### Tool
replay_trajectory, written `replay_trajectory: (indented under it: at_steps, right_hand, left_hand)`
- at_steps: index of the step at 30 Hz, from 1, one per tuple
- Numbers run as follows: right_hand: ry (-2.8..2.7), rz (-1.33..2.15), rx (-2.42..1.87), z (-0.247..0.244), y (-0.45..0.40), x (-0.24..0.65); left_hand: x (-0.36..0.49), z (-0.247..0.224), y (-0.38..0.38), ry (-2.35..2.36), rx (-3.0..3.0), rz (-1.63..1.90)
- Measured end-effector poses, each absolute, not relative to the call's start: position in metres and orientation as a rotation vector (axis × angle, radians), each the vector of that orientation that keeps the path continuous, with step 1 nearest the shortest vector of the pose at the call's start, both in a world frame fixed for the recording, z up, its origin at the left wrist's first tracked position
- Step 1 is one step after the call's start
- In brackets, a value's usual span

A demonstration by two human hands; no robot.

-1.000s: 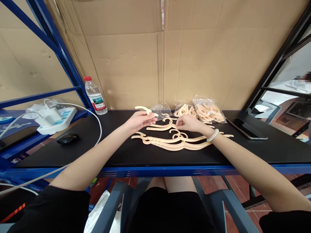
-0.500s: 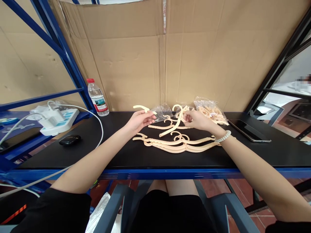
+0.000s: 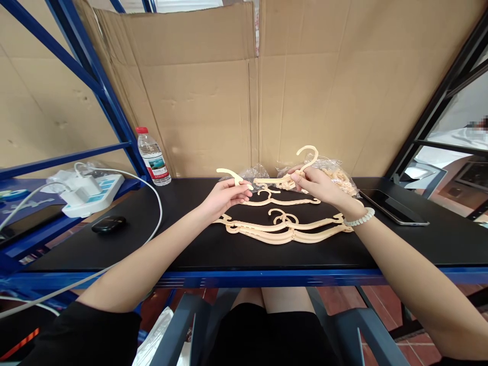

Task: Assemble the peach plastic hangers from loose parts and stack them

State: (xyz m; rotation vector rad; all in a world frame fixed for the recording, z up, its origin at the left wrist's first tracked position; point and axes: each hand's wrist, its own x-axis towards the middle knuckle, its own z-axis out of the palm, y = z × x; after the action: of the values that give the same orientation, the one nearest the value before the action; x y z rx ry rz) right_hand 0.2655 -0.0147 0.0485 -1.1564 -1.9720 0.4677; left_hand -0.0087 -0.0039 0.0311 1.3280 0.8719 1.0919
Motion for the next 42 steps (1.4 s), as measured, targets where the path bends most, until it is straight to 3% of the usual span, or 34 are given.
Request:
replay_trajectory:
  at_steps: [27, 42]
  right_hand:
    - [-2.097, 0.561, -0.854, 0.047, -0.014, 0.276]
    - [-2.040, 0.531, -0.834, 0.046, -0.018, 0.266]
  left_hand:
    - [-0.017, 0.027, 0.002, 0.585, 1.420, 0.804]
    - [-0.008, 0.028, -0.005, 0.694, 1.442, 0.971]
